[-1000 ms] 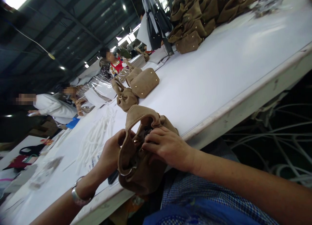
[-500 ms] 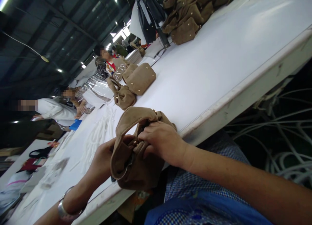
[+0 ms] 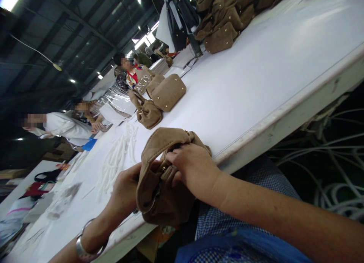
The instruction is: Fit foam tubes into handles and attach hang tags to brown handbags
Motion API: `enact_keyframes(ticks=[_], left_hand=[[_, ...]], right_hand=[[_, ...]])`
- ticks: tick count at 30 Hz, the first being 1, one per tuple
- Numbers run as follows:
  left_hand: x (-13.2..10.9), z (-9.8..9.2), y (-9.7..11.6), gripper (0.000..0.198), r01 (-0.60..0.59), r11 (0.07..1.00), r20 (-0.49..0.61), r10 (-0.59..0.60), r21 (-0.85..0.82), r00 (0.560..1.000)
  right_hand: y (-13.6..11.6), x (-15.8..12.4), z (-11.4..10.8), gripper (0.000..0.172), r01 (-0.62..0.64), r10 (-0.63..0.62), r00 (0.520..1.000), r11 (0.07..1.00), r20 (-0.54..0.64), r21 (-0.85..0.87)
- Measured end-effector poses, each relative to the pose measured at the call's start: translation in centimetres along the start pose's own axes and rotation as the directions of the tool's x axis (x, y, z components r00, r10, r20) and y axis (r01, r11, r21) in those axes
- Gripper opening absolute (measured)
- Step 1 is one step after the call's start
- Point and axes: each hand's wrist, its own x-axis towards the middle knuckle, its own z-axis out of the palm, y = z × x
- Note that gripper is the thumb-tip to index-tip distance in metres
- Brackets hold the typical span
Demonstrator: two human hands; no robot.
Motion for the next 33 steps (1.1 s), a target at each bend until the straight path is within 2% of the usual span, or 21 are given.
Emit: enact_keyframes(ticks=[4,7,14,21,28,33], left_hand=[[0.1,-0.1,-0.8,0.030,0.001,0.994,0.014,0.000,-0.108,1.000],[0.5,-0.3,-1.3,0.028,0.023,0.981,0.027,-0.018,-0.194,0.999],[1.6,-0.4,-2.5,0.023,0.075,0.924,0.025,-0.071,-0.374,0.997],[2.2,-0.7,-3.8,0.027,0.139,0.851,0.061,-0.125,-0.506,0.990],[2.5,-1.2,-4.2,0.029,0.166,0.816,0.089,-0.141,-0.554,0.986],[2.2,-1.2,-4.6,0.029,0.176,0.820,0.134,-0.122,-0.545,0.983]], right_hand=[[-1.3,1.0,-1.6,0.026,-0.094,0.093,0.986,0.996,0.140,0.001],[-1.8,1.6,-2.0,0.019,-0.120,0.114,0.973,0.993,0.201,0.015],[-0.8,2.6,-1.1,0.024,-0.023,0.025,0.977,1.000,0.214,-0.014],[-1.0,4.6,-1.3,0.034,-0.074,0.109,0.942,0.990,0.319,-0.120],[-1.7,6.4,-1.5,0.032,-0.168,0.240,0.881,0.964,0.407,-0.206],[-1.8,6.6,-1.2,0.031,-0.167,0.242,0.884,0.962,0.400,-0.214]])
